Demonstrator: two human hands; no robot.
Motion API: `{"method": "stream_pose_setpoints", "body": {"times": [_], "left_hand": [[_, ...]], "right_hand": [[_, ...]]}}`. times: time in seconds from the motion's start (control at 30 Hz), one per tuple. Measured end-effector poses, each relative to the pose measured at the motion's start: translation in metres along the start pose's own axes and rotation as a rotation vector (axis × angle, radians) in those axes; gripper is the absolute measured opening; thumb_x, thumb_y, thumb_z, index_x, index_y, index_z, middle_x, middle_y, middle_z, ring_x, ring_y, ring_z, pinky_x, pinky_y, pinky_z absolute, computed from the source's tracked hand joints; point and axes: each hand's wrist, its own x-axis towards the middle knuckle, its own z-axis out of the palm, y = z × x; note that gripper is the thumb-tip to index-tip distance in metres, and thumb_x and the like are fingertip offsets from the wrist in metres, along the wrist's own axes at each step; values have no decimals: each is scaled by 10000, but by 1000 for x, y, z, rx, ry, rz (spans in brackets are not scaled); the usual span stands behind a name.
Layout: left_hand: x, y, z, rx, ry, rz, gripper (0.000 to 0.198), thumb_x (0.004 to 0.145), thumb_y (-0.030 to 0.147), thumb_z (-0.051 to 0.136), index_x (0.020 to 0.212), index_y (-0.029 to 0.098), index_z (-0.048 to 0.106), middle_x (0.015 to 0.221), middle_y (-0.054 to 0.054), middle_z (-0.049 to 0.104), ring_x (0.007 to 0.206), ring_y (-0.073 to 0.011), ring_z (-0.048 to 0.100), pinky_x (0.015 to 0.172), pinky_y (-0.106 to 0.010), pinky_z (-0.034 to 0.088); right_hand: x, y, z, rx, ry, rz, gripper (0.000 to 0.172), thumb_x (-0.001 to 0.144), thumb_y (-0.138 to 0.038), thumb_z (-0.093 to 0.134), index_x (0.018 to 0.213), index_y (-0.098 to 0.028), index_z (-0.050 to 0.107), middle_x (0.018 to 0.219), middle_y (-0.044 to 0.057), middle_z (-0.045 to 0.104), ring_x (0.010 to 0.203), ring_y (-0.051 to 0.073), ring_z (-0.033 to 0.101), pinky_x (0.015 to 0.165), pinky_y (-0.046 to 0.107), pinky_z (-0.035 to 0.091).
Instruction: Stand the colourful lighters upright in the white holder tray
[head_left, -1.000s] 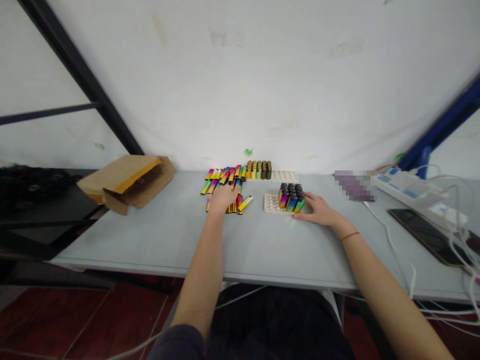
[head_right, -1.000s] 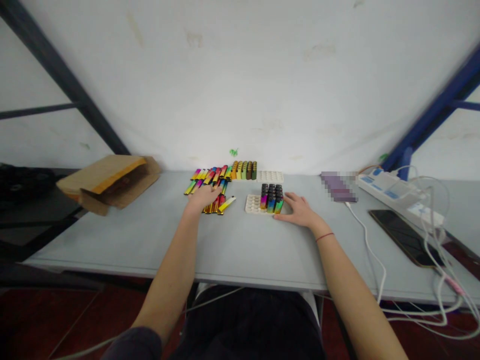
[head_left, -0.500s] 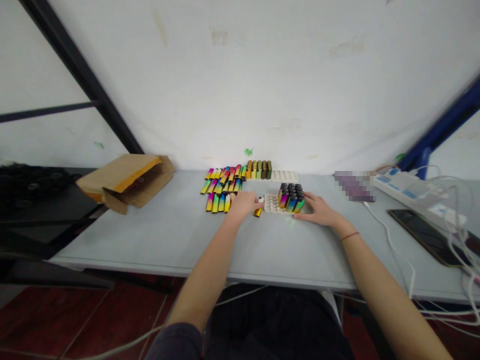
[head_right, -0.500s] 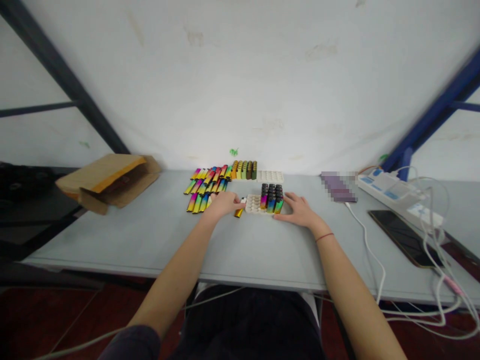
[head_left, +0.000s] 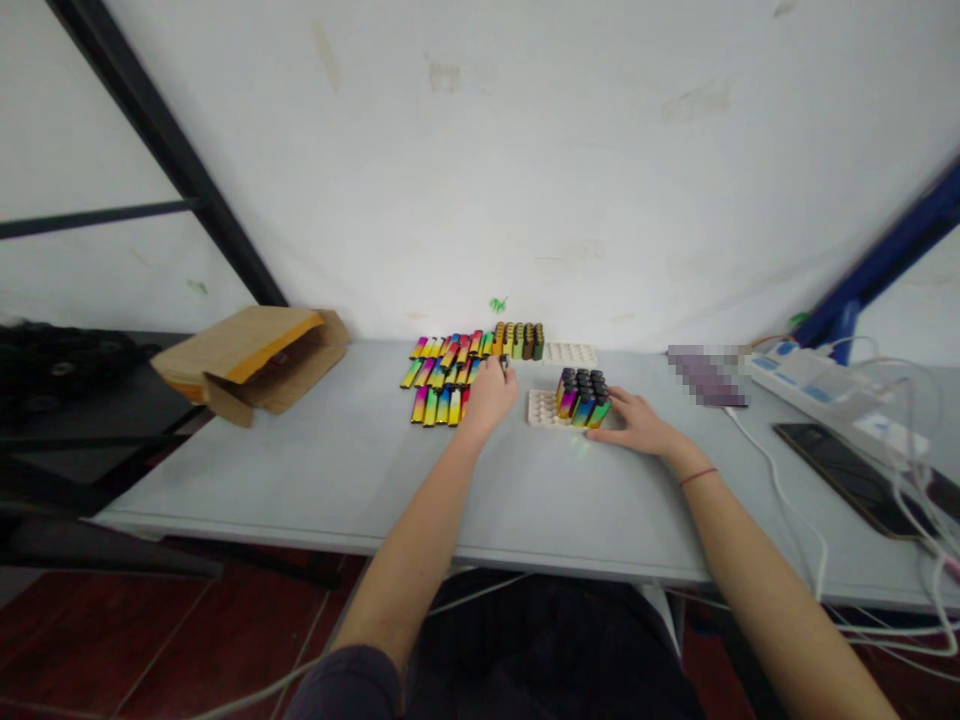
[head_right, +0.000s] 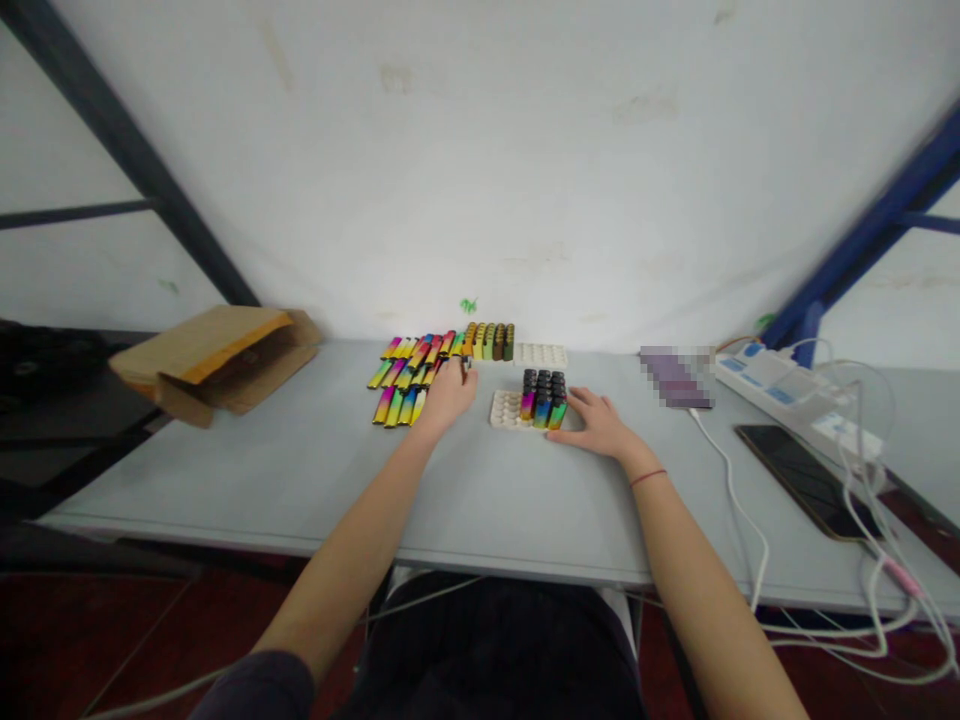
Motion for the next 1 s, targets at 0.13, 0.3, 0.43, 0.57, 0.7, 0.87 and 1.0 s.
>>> {"method": "stream_pose_setpoints", "body": {"times": [0.13, 0.3, 0.43, 0.57, 0.7, 0.87, 1.0], "left_hand": [[5, 4, 7, -636, 18, -160, 85, 1039, 282, 518, 1074, 216, 560, 1012, -68, 718, 922, -201, 741, 858, -312, 569], [-1, 9, 22, -1122, -36, -288, 188, 963, 346, 631, 968, 250, 469, 727, 84, 541, 540, -70, 546, 591, -184, 469], [-1, 10, 25, -1253, -79, -329, 272, 972, 455, 565, 851, 228, 480, 604, 88, 449, 434, -62, 377, 440, -169, 279], [-1, 10, 24, -1318, -144, -353, 500, 1010, 581, 418, 657, 227, 419, 506, 66, 371, 388, -64, 301, 407, -197, 241], [-5, 15, 22, -1297, -188, -397, 520, 1027, 531, 362, 597, 238, 354, 457, 61, 313, 360, -67, 243, 389, -204, 181], [-8, 18, 19, -1334, -133, -424, 490, 1043, 375, 241, 581, 235, 323, 446, 70, 221, 360, -69, 148, 387, -199, 142], [-6, 15, 19, -1359, -63, -404, 488, 1045, 400, 273, 589, 232, 310, 474, 67, 227, 375, -68, 138, 392, -198, 129]], "right_hand": [[0, 2, 1, -1, 5, -7, 955, 832, -802, 697, 1569, -209, 573, 1653, 205, 509, 1521, 444, 475, 1278, 636, 333], [0, 6, 5, -6, 32, -12, 903, 832, -789, 707, 1553, -258, 589, 1639, 172, 533, 1517, 433, 485, 1270, 630, 350], [0, 7, 6, 0, 30, -20, 910, 837, -786, 701, 1560, -247, 581, 1640, 190, 527, 1521, 433, 480, 1270, 638, 342], [-1, 7, 6, 4, 19, -19, 922, 845, -788, 685, 1563, -222, 574, 1653, 212, 505, 1534, 441, 460, 1267, 656, 328], [-1, 5, 5, 3, 13, -12, 922, 846, -792, 683, 1557, -214, 578, 1650, 215, 505, 1534, 430, 462, 1272, 646, 326], [-1, 4, 3, 0, 7, -11, 906, 853, -774, 690, 1558, -216, 577, 1663, 204, 492, 1544, 409, 455, 1288, 613, 319], [-1, 5, 3, 7, 14, -20, 896, 851, -764, 698, 1565, -237, 572, 1664, 187, 498, 1539, 424, 457, 1276, 631, 334]]}}
